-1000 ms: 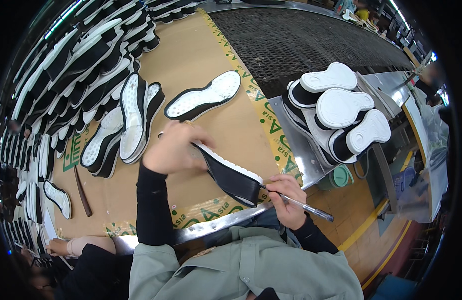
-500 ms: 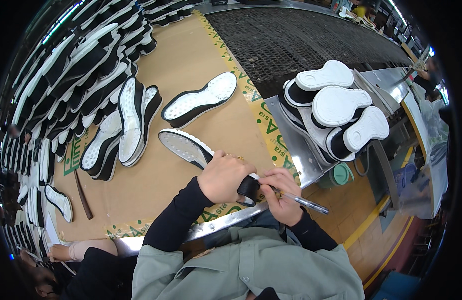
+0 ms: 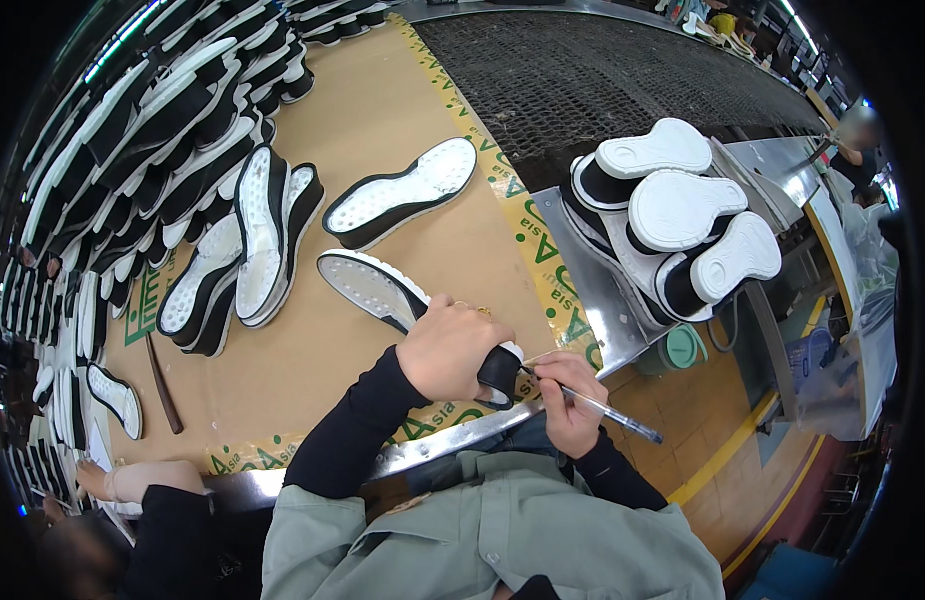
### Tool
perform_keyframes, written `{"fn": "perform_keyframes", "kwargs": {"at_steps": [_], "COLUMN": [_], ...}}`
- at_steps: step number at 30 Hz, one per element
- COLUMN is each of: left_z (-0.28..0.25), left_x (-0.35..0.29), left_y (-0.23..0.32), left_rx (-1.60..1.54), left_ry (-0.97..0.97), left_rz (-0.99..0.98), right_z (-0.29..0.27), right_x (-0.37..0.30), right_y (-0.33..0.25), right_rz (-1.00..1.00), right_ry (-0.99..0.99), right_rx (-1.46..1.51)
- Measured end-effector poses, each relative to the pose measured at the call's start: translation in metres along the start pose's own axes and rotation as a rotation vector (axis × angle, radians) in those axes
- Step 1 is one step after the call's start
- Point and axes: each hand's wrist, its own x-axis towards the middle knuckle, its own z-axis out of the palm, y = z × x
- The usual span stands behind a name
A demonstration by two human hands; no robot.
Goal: The person assembles shoe soles by hand, using a small tool to press and align the black and white layers. They repeatedly pick up soles from a stack, manipulate them on the table, and place finished units into a separate pile.
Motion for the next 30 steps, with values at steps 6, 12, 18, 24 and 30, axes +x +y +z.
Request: {"fn": "perform_keyframes", "kwargs": {"at_steps": [6,12,18,24,30], "left_z": [0.0,-0.003,-0.001,-0.002,0.0], "left_x": [0.0,0.0,0.0,0.001,0.001], "left_y": [0.0,0.002,0.0,0.002,0.0], "left_rx": [-0.004,0.006,-0.009,-0.004,0.02], "left_ry": [0.011,0.004,0.004,-0.007,0.004], "left_rz": [0.001,-0.007,-0.001,-0.012,-0.001], "right_z": [0.005,0.004,0.007,0.009,0.01], "right_x": [-0.002,-0.006,-0.005,-0.001,-0.003], "right_y": [-0.001,0.003,0.0,0.0,0.001], "right_rz": [-0.043,-0.015,0.032,-0.023,-0.007], "right_ry": [0.042,0.025,0.047,0.065,0.073], "right_rx": [0.03,0.055,0.118,0.086,0.089]}}
